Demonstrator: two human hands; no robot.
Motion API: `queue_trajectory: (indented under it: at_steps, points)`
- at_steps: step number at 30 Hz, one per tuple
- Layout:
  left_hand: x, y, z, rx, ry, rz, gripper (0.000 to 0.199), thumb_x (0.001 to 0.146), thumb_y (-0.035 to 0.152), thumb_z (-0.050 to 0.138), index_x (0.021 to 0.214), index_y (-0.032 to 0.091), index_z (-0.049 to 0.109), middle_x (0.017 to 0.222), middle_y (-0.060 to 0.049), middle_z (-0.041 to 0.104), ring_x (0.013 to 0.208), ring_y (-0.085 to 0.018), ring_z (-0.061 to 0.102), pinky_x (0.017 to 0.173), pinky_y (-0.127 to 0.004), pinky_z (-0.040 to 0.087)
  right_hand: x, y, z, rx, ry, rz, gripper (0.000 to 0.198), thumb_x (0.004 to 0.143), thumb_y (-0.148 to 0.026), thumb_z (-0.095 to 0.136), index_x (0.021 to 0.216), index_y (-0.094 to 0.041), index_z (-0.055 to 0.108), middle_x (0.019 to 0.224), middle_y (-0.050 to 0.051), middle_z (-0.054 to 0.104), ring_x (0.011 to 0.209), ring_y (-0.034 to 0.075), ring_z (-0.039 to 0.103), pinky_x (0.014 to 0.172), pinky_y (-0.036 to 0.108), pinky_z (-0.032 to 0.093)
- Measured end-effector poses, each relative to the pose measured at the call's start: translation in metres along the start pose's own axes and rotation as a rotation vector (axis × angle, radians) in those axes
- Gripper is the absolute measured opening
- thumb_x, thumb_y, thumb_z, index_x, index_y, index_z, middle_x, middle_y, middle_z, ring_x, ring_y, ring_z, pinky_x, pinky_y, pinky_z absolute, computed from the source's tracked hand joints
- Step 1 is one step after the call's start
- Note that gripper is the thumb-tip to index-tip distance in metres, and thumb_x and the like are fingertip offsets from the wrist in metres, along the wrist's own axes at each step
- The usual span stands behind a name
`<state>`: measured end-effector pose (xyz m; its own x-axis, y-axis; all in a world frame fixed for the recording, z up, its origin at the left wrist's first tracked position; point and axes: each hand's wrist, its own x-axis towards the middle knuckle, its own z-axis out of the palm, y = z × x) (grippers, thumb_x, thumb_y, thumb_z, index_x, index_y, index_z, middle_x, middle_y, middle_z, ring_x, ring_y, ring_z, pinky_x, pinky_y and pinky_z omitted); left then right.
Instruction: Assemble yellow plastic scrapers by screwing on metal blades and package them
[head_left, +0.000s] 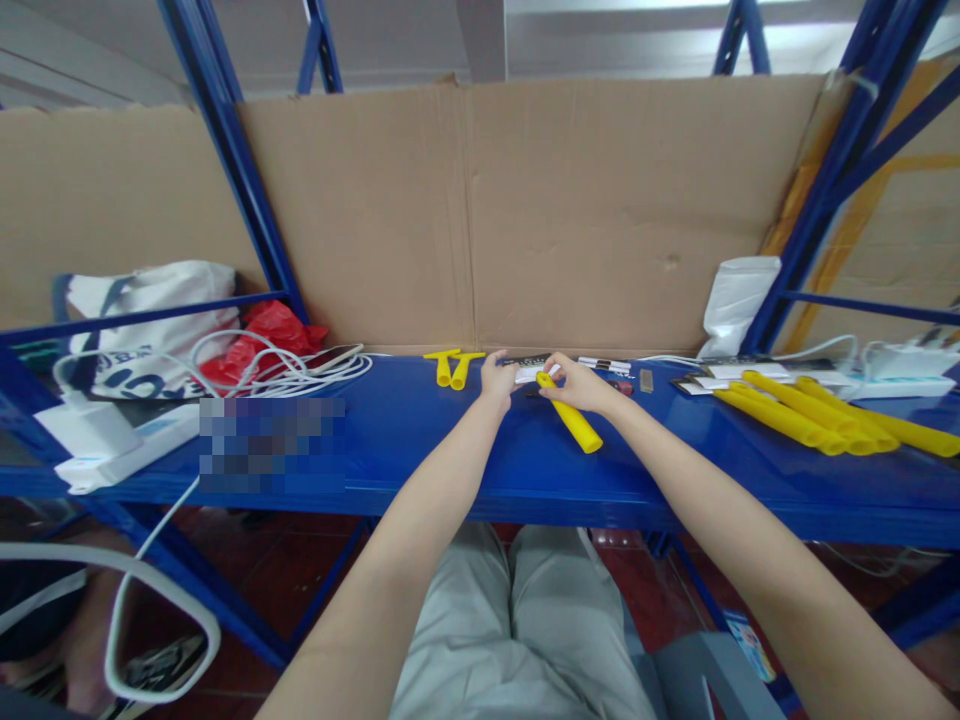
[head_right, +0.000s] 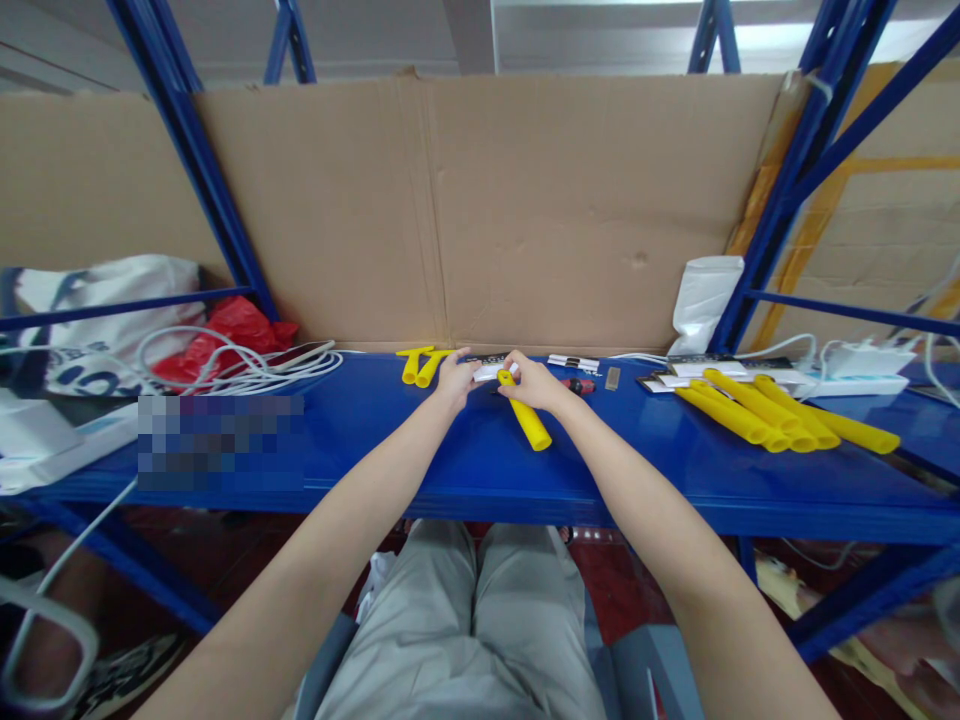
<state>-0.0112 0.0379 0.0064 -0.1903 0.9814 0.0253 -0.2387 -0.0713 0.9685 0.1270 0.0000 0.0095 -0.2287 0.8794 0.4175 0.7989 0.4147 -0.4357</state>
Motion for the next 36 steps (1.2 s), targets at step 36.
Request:
queue_trajectory:
  at_steps: [36]
  points:
    - [-0.007,0.004,-0.001,0.158,-0.028,-0.03,0.051,0.079,0.007,0.053,0.128,0.013,0.041,0.103,-0.012,0.064,0.08,-0.015,0.066,0.047,-0.017,0.041,-0.007,0.078,-0.123,-0.631,0.072,0.464,0.053,0.078,-0.015,0.056,0.131,-0.017,0.054,0.119,0.016,0.061,0.105,0.027,0.06,0.084,0.034,0.045]
